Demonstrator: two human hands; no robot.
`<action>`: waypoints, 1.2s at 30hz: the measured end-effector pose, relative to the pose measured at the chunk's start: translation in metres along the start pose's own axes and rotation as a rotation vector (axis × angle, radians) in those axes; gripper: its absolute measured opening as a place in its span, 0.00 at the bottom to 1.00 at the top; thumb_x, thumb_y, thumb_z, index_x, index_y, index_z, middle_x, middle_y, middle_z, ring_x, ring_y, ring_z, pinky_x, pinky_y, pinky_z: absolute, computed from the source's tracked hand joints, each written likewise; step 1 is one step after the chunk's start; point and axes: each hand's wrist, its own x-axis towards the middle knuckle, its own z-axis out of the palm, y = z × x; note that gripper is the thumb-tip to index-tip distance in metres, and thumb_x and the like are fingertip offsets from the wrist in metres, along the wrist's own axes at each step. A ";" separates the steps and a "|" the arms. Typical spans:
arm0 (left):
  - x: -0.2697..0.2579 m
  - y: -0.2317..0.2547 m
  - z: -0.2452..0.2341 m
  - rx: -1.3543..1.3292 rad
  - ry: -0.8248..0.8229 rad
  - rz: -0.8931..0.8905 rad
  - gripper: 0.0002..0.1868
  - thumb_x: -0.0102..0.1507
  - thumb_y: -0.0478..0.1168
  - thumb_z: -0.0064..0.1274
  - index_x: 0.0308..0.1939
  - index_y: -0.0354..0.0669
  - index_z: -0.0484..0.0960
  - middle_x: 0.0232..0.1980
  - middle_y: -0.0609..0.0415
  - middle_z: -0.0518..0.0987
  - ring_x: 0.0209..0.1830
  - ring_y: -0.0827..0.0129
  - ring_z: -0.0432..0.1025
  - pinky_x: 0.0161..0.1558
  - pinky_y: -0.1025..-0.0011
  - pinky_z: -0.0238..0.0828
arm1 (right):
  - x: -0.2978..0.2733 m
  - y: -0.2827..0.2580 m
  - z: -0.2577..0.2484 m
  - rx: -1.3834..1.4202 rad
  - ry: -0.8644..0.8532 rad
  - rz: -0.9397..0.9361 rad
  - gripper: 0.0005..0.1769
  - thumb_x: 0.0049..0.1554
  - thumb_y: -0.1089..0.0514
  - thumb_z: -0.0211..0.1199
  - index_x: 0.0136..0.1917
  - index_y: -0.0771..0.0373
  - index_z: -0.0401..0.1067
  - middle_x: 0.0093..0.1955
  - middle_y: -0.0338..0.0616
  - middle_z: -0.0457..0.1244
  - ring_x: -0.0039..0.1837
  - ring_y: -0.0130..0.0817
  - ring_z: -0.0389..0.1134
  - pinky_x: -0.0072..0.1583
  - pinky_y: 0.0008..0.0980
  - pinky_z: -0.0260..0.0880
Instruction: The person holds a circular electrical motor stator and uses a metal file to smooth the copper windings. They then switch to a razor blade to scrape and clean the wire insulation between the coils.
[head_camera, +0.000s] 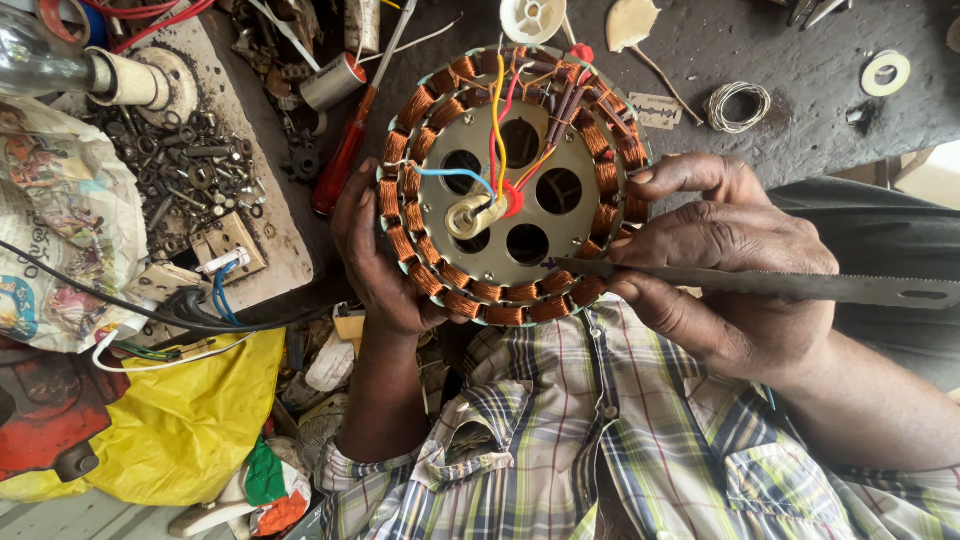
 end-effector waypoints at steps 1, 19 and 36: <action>0.000 0.001 0.000 0.004 0.001 -0.004 0.57 0.61 0.80 0.43 0.80 0.45 0.50 0.79 0.40 0.57 0.80 0.54 0.57 0.76 0.55 0.61 | 0.000 0.000 0.000 -0.006 -0.009 0.025 0.07 0.54 0.59 0.72 0.44 0.64 0.78 0.43 0.40 0.72 0.51 0.27 0.75 0.73 0.49 0.67; -0.001 -0.002 0.001 0.008 -0.004 0.007 0.57 0.62 0.80 0.41 0.81 0.45 0.48 0.79 0.41 0.56 0.80 0.55 0.56 0.76 0.55 0.62 | -0.007 0.004 0.002 0.055 0.029 0.036 0.05 0.54 0.60 0.73 0.43 0.61 0.79 0.43 0.40 0.73 0.55 0.33 0.76 0.75 0.52 0.67; -0.001 -0.001 -0.002 0.007 0.003 0.010 0.58 0.61 0.80 0.43 0.81 0.45 0.49 0.80 0.42 0.57 0.81 0.55 0.56 0.77 0.55 0.60 | -0.013 -0.003 -0.001 -0.029 0.080 0.057 0.09 0.57 0.59 0.72 0.49 0.64 0.76 0.48 0.40 0.71 0.72 0.45 0.69 0.82 0.54 0.56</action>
